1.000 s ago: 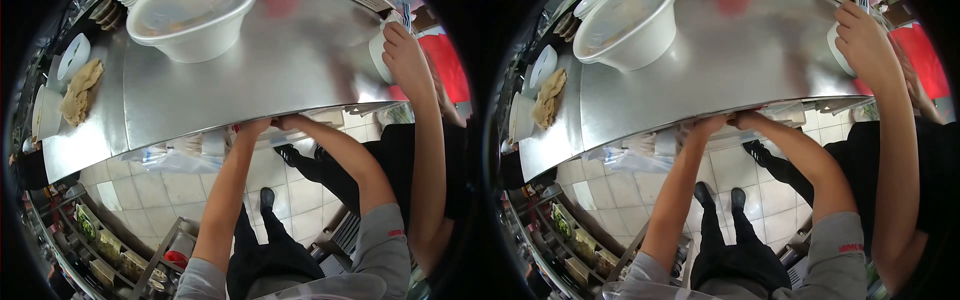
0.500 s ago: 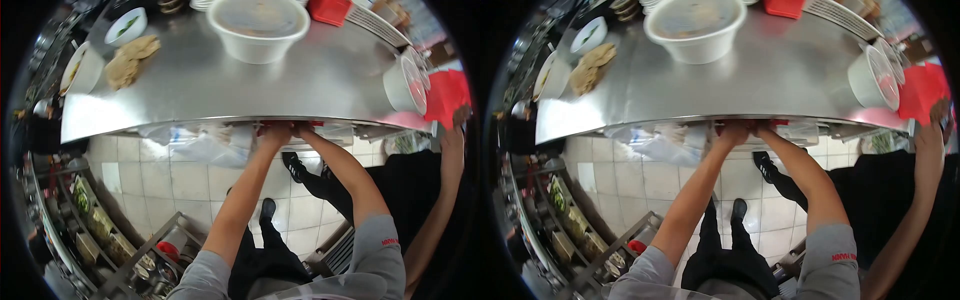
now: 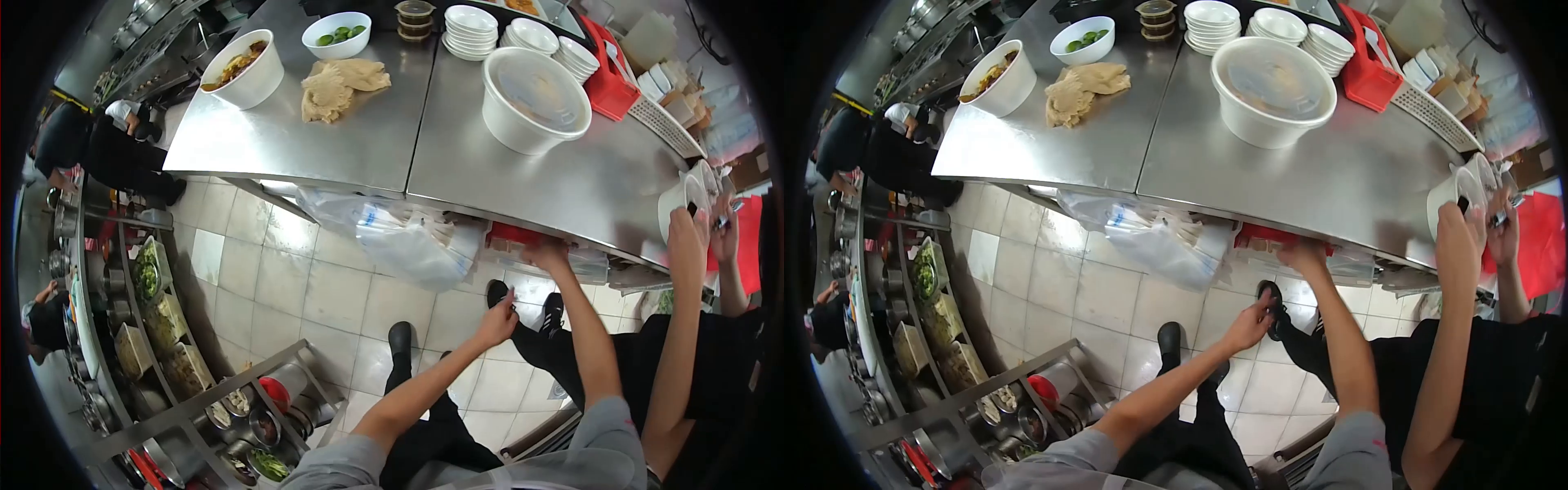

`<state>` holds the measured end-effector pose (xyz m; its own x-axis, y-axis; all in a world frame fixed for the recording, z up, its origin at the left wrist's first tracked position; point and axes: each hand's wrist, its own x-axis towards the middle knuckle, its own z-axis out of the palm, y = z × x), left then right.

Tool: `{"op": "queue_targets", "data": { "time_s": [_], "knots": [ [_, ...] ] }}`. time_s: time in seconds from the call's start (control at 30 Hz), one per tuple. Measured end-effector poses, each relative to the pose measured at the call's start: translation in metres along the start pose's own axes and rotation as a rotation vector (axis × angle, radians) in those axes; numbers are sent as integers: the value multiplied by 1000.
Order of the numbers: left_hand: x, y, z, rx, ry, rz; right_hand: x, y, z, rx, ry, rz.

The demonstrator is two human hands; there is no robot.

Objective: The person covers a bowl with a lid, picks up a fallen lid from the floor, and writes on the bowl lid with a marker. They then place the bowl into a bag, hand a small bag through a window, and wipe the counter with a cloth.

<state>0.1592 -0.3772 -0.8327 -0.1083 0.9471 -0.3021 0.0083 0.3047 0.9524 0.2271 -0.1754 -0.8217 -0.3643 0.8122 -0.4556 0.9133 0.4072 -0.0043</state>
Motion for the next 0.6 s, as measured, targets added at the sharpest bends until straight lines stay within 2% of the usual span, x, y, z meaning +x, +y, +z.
{"op": "queue_targets", "data": {
  "time_s": [0.07,0.1,0.13,0.2,0.23,0.27,0.33,0.37,0.4,0.47,0.5,0.57,0.6],
  "knots": [
    [26,-1,7,-13,117,162,-72,-15,-34,439,477,-87],
    [45,-3,13,42,20,196,-104,-23,-61,484,443,-3],
    [45,20,9,13,-122,107,-127,-30,-75,530,410,87],
    [61,27,13,42,-123,30,-161,-33,-67,908,562,165],
    [78,4,26,71,-52,127,-171,-24,-49,1061,616,135],
    [85,21,17,103,-102,7,-186,-21,-40,1252,594,186],
    [127,14,13,187,-23,61,-200,-25,-35,1699,597,290],
    [160,25,1,505,-258,-94,-206,-34,-45,1794,530,229],
    [161,29,2,522,-316,-77,-206,-41,-60,1886,466,159],
    [175,5,9,430,-309,25,-199,-50,-82,2142,376,-49],
    [181,-11,10,380,-294,64,-193,-55,-92,2151,407,-27],
    [181,-28,-4,291,-240,133,-182,-65,-109,2357,411,-227],
    [184,-29,-13,249,-205,173,-180,-67,-117,2371,429,-232]
  ]
}}
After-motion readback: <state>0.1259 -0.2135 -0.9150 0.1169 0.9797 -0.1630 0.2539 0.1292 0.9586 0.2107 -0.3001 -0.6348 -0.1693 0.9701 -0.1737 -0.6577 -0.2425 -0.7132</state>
